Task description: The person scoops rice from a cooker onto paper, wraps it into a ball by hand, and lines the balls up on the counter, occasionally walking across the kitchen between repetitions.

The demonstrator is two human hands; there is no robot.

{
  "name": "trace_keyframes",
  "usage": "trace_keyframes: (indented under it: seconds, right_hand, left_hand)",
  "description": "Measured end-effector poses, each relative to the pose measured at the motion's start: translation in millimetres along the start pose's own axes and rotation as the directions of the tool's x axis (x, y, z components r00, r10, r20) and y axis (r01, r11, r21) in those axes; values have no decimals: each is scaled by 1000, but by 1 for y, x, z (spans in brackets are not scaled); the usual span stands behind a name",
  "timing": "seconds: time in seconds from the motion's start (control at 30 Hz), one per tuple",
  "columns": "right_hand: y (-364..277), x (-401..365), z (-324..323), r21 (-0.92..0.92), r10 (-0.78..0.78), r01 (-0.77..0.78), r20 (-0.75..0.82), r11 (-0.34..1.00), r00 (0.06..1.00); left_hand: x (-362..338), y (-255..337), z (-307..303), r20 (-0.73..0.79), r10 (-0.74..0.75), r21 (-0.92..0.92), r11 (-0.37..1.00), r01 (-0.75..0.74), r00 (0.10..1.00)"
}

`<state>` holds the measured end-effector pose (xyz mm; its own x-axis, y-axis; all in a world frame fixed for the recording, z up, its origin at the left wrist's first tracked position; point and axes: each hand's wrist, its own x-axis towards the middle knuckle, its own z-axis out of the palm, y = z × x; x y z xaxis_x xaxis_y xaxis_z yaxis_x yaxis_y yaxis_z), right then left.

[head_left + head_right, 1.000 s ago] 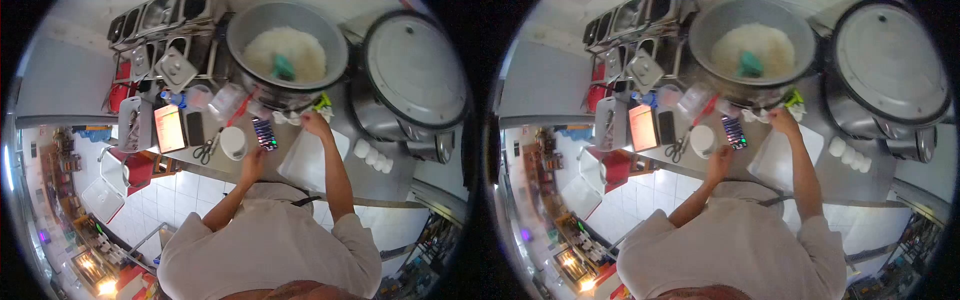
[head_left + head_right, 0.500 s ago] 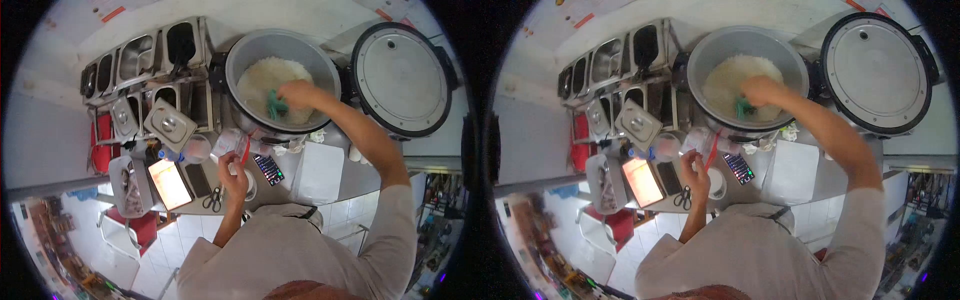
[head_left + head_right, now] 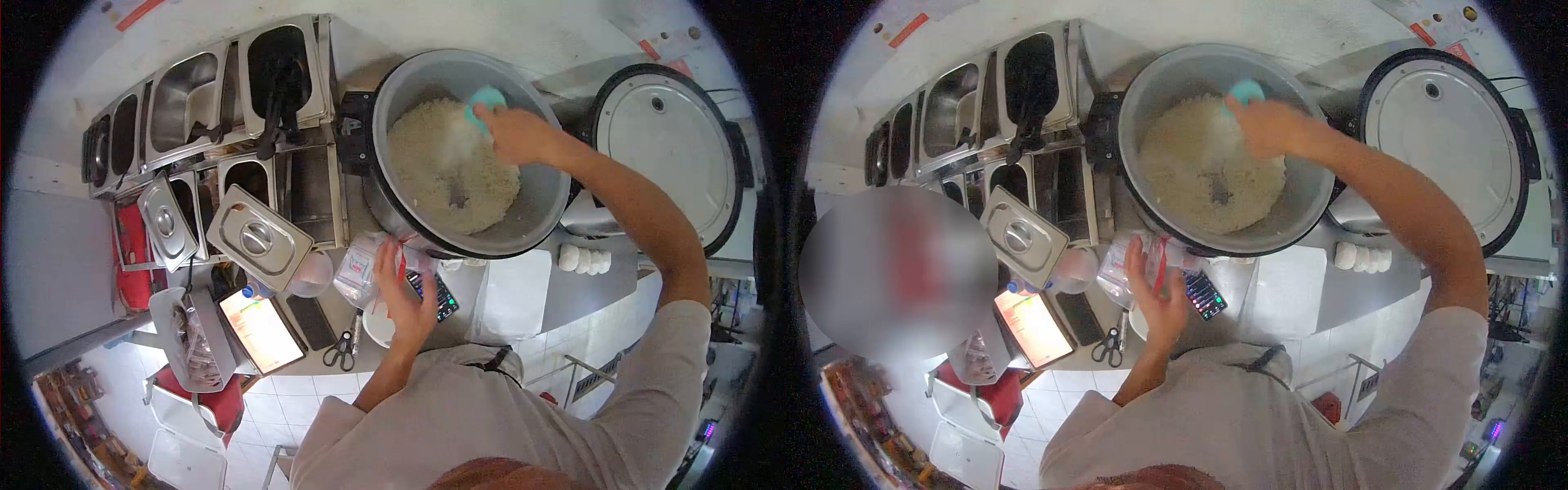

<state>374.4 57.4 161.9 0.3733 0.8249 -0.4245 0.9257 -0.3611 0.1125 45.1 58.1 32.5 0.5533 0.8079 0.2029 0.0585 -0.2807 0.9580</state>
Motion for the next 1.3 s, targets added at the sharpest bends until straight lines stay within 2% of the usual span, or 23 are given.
trace_keyframes:
  seconds: [0.07, 0.17, 0.27, 0.37, 0.47, 0.57, 0.67, 0.73, 0.77, 0.87, 0.97, 1.07, 1.17, 1.27, 1.3]
  right_hand:
    - [12, 1, -10, -57, -16, 11, -95, 998, 995]
    - [17, 17, -13, -294, -134, 118, -36, 948, 990]
    - [42, 39, 23, -500, -326, 164, -256, 850, 910]
    - [26, 23, 45, -414, -142, 32, -239, 910, 961]
    - [20, 0, 51, -225, -38, 3, -149, 974, 988]
    - [33, 0, 46, -67, 141, -129, 219, 989, 965]
    - [24, -6, 27, -101, 142, -107, 467, 989, 873]
    - [37, -2, 32, -114, 16, -2, 127, 994, 992]
    - [42, -1, 38, -127, -54, 48, -45, 991, 998]
    - [40, 6, 46, -402, -37, -90, -297, 911, 954]
    - [36, -4, 56, -337, 135, -133, -16, 932, 991]
    - [34, -30, 40, -187, 19, -2, 90, 982, 996]
    - [14, -43, 31, -259, 41, 41, 302, 965, 952]
    - [22, -31, 18, -285, -9, 94, 286, 954, 958]
    - [24, -31, 27, -263, -29, 84, 207, 961, 978]
  left_hand:
    - [5, 11, 7, 63, -18, 34, 999, 16, 998]
    - [4, 9, 23, 125, 2, 77, 997, -12, 992]
    - [2, 10, 31, 153, 33, 151, 987, -56, 988]
    - [-1, 8, 39, 138, 30, 195, 979, -57, 990]
    - [1, 8, 46, 109, 48, 233, 970, -72, 993]
    - [2, 6, 51, 85, 60, 261, 962, -80, 995]
    - [1, 7, 53, 80, 80, 255, 962, -98, 994]
    - [-1, 7, 53, 89, 57, 259, 963, -78, 994]
    - [-3, 5, 52, 84, 54, 265, 961, -74, 995]
    - [-2, 2, 56, 89, 60, 283, 956, -83, 994]
    - [-3, 3, 55, 98, 45, 312, 947, -74, 994]
    - [-4, 3, 55, 93, 36, 322, 945, -64, 995]
    - [-2, 3, 56, 87, 43, 311, 948, -68, 995]
    - [0, 2, 56, 95, 35, 309, 949, -63, 995]
    - [-1, 2, 56, 103, 16, 310, 950, -47, 995]
